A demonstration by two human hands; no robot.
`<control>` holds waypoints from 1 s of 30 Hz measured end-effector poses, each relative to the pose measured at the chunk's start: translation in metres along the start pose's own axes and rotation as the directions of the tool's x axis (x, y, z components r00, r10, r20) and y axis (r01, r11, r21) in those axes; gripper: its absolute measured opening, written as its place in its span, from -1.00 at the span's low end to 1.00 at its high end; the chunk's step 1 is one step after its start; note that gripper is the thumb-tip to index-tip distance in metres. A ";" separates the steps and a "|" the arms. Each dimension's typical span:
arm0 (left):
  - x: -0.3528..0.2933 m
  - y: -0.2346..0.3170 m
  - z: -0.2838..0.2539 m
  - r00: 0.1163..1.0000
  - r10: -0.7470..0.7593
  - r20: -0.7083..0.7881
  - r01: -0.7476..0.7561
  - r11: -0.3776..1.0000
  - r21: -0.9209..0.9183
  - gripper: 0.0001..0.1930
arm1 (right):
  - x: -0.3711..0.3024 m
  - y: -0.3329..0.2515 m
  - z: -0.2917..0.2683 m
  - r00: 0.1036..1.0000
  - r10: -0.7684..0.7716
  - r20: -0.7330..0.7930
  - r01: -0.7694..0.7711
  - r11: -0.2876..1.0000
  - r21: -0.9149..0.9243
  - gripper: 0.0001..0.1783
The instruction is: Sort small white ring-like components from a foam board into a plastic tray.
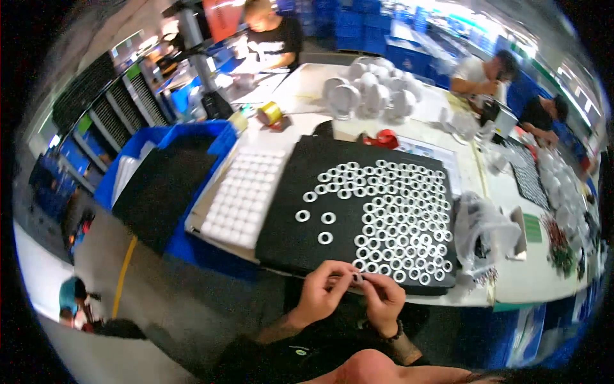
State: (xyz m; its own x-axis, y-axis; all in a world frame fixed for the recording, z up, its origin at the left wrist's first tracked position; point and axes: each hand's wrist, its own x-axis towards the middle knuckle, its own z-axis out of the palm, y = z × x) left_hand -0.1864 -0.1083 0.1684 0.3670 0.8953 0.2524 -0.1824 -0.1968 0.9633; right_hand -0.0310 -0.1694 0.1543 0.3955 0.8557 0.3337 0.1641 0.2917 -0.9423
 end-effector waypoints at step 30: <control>0.065 -0.013 -0.111 0.879 0.470 -0.078 -0.088 0.321 0.943 -0.82 | 0.063 0.048 -0.155 0.745 -0.400 -0.533 0.149 0.879 -0.453 -0.71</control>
State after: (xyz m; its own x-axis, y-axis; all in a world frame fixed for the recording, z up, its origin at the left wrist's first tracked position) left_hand -0.2615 -0.0028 0.1621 0.1659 0.7260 0.6674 0.7691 -0.5189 0.3732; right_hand 0.1418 -0.1676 0.1344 0.7108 0.2932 0.6394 0.6121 0.1902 -0.7676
